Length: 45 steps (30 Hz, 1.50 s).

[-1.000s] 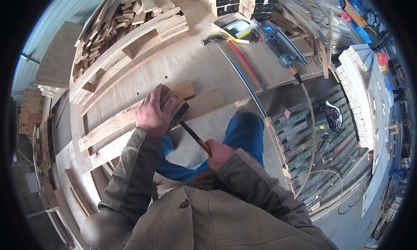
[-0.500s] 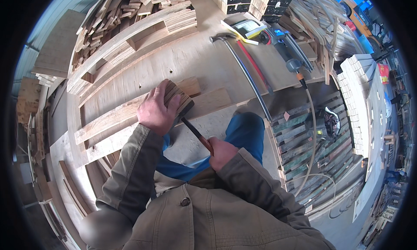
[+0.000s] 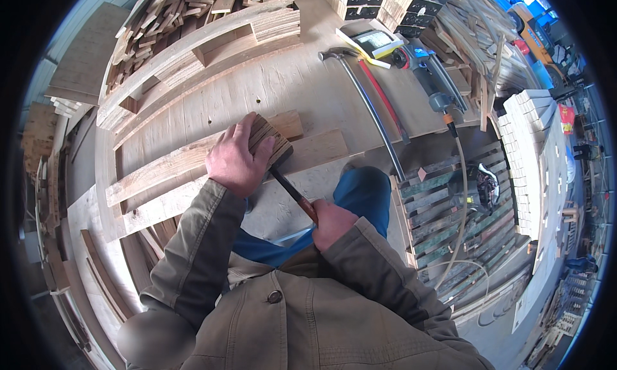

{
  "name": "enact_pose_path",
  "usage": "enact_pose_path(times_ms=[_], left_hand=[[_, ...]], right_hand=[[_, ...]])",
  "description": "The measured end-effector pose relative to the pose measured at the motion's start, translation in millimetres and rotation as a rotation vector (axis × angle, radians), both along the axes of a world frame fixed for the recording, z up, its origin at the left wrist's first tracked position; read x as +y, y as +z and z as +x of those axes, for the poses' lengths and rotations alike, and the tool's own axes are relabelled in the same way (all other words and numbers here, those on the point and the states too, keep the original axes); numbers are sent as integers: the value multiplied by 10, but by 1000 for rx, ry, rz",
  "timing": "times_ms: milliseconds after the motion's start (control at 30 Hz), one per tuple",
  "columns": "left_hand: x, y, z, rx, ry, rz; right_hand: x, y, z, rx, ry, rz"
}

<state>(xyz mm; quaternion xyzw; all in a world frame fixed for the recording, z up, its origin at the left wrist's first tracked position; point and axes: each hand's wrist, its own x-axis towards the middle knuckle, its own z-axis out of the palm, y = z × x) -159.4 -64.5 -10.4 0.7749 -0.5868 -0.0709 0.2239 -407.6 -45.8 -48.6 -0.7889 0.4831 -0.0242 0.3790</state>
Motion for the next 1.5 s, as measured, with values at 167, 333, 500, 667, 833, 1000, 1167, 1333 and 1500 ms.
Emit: enact_pose_path(times_ms=[167, 333, 500, 667, 833, 1000, 1167, 1333, 1500], left_hand=[[1, -2, 2, 5, 2, -1], [4, -8, 6, 5, -3, -19], [7, 1, 5, 3, 0, -19], [9, 4, 13, 9, -3, -24], [8, -7, 12, 14, -6, -36], [3, -1, 13, 7, 0, -11], [2, 8, 6, -1, 6, -4], [3, 5, 13, 3, -5, -25], [4, 8, 16, 14, -7, -10]], right_hand=[[-16, 24, -13, 16, 13, -6], [-24, 65, -8, 39, 28, 19], [-30, 92, -13, 54, 34, 38], [-19, 67, -11, 37, 18, 47], [-17, 73, -13, 30, 18, 57], [-39, 92, -15, 46, 21, 78], [-37, 96, -16, 21, 15, 72], [-48, 103, -13, 41, 19, 79], [-36, 104, -12, 43, 9, 81]])
